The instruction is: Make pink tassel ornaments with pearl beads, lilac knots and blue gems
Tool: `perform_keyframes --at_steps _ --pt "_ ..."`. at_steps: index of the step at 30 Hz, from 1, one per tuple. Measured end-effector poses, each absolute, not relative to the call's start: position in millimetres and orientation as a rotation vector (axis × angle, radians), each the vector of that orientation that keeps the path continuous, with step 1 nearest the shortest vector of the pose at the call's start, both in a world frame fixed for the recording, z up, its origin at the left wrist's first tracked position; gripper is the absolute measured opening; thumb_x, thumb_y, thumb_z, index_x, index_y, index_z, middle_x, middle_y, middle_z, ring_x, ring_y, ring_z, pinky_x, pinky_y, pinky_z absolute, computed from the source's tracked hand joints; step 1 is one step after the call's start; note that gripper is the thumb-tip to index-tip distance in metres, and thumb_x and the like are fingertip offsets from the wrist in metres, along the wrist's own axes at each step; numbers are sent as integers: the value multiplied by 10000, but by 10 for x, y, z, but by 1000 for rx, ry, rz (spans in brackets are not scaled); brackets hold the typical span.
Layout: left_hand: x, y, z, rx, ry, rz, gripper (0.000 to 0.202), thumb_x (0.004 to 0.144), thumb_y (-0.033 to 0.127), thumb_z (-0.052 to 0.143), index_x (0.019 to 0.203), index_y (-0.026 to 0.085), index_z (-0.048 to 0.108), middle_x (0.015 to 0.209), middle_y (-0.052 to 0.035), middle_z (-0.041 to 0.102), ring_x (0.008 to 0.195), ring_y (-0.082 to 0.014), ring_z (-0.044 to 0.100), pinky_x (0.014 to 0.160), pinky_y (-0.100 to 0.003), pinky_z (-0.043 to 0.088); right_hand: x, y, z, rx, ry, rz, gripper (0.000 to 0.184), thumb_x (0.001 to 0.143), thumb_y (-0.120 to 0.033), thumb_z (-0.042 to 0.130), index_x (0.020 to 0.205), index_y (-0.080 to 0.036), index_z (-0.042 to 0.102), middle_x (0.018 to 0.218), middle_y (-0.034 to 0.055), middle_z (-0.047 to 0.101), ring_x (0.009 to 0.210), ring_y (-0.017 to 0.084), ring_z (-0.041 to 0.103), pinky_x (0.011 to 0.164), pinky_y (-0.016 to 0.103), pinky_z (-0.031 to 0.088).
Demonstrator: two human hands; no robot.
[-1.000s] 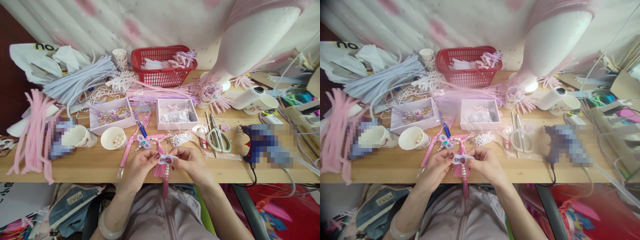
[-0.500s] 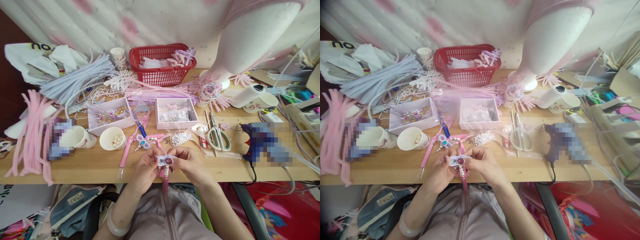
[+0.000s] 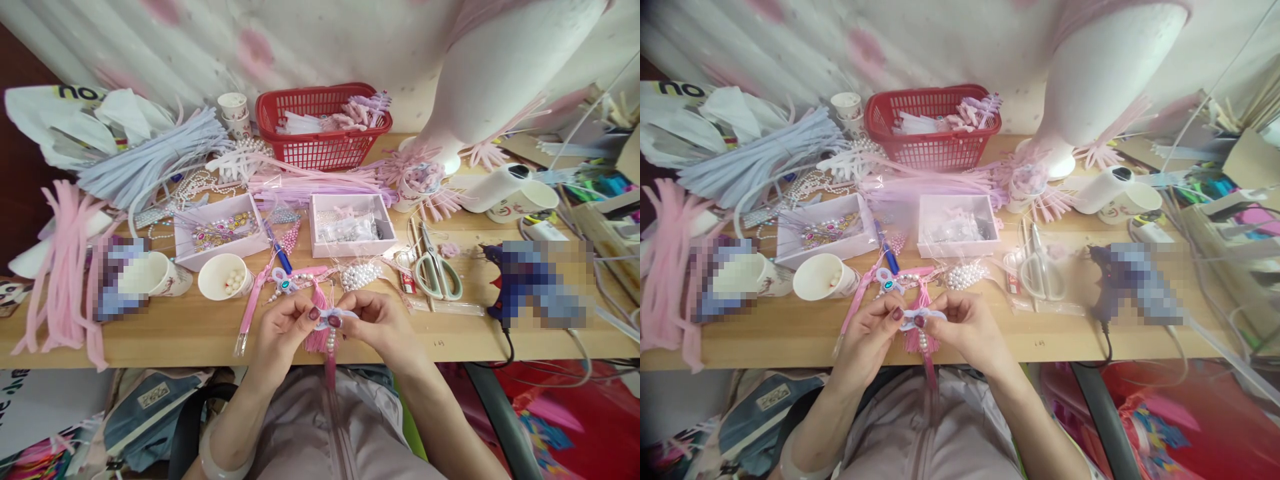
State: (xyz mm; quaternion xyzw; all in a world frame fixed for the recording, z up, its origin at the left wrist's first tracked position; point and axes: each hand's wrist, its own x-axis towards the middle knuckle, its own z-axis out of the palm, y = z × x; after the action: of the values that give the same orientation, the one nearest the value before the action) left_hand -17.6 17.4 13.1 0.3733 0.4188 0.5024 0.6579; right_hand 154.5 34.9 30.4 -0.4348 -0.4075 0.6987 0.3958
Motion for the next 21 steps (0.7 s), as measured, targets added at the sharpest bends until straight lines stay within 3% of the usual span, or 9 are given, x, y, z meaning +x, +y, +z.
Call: perform_keyframes --at_steps 6,13,21 --pt "-187 205 131 1108 1067 1200 279 894 377 702 698 191 629 701 31 524 696 -124 478 663 -231 380 1554 355 324 -1134 -1057 1708 183 691 -298 803 652 -176 672 560 -27 618 501 95 510 517 234 441" --pt "-220 201 163 1557 1127 1067 164 980 276 548 844 208 609 803 5 585 753 -145 539 684 -255 394 1588 351 315 -1157 -1049 1696 179 699 -288 791 657 -172 662 586 -24 618 536 98 518 542 227 434" --pt "-121 157 233 1529 1238 1020 336 969 228 476 641 210 407 609 41 409 579 -125 400 561 -256 306 1584 300 316 -1073 -1122 1704 197 803 -340 776 782 -179 663 708 -14 633 637 113 551 626 236 445"
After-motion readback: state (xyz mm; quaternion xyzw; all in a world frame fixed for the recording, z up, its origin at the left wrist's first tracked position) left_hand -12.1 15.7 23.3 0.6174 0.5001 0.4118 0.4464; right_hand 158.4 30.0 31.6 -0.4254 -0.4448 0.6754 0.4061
